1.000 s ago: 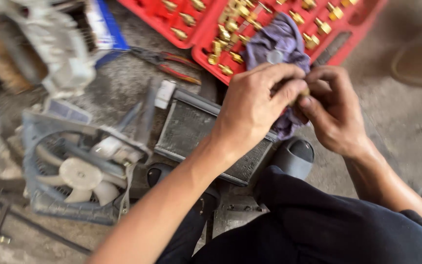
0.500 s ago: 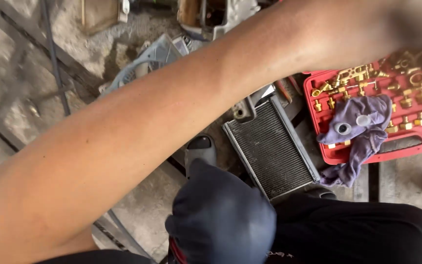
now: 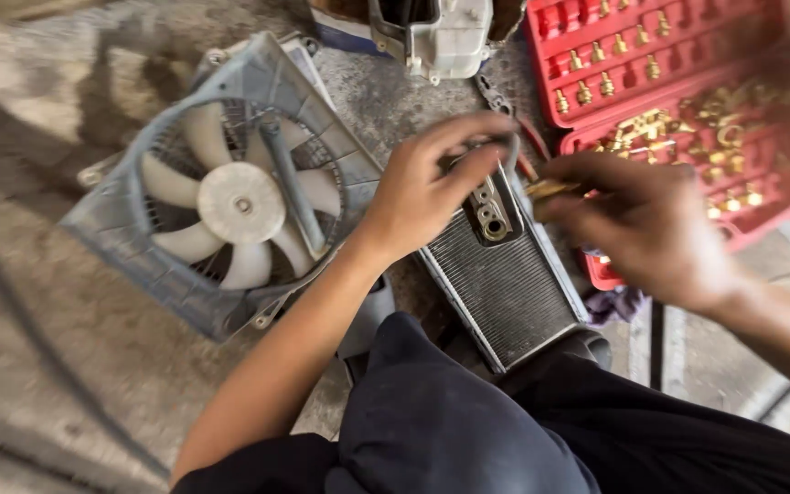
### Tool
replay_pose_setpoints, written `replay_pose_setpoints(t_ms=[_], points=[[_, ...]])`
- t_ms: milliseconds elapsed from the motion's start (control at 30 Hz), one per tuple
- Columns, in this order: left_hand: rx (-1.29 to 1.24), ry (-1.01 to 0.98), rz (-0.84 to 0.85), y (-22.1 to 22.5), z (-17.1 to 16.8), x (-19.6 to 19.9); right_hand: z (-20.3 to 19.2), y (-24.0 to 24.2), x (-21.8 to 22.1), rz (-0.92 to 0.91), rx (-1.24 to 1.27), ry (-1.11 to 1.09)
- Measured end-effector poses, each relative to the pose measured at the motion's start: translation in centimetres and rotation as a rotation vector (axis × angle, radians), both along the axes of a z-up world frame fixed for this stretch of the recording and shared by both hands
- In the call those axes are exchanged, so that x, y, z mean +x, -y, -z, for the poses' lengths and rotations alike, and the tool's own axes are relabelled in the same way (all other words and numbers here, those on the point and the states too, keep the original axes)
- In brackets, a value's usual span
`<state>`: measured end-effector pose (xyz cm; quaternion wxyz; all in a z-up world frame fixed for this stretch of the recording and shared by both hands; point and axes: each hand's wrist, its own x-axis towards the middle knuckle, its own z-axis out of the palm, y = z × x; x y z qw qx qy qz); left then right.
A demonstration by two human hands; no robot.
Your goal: The person sits on the workshop floor and assembles brass hose fittings onto a small automotive radiator and cooling fan assembly. They pick fittings from a red organizer case, thread and press them into the radiator ports by hand, and wipe parts with a cloth.
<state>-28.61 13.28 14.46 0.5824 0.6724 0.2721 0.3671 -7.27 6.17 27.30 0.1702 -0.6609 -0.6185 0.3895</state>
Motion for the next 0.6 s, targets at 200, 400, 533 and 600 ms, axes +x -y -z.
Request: replay_pose_setpoints(t_ms=[200, 400, 533, 600], points=[[-0.549, 0.241, 0.201, 2.2, 7.1, -0.6, 2.8, -1.6, -3.8, -0.050, -0.031, 0.171], [-0.435, 0.140, 0.283, 1.8, 7.7, -0.5, 1.9, -2.4, -5.4, -0.095, -0.012, 0.361], [-0.391, 0.216, 0.305, 1.2, 8.5, 0.8, 0.9, -3.0, -6.0, -0.027, -0.084, 0.487], [-0.280, 0.154, 0.255, 1.7, 10.0, 2.6, 0.7, -3.2, -5.8, -0.041, -0.079, 0.515]])
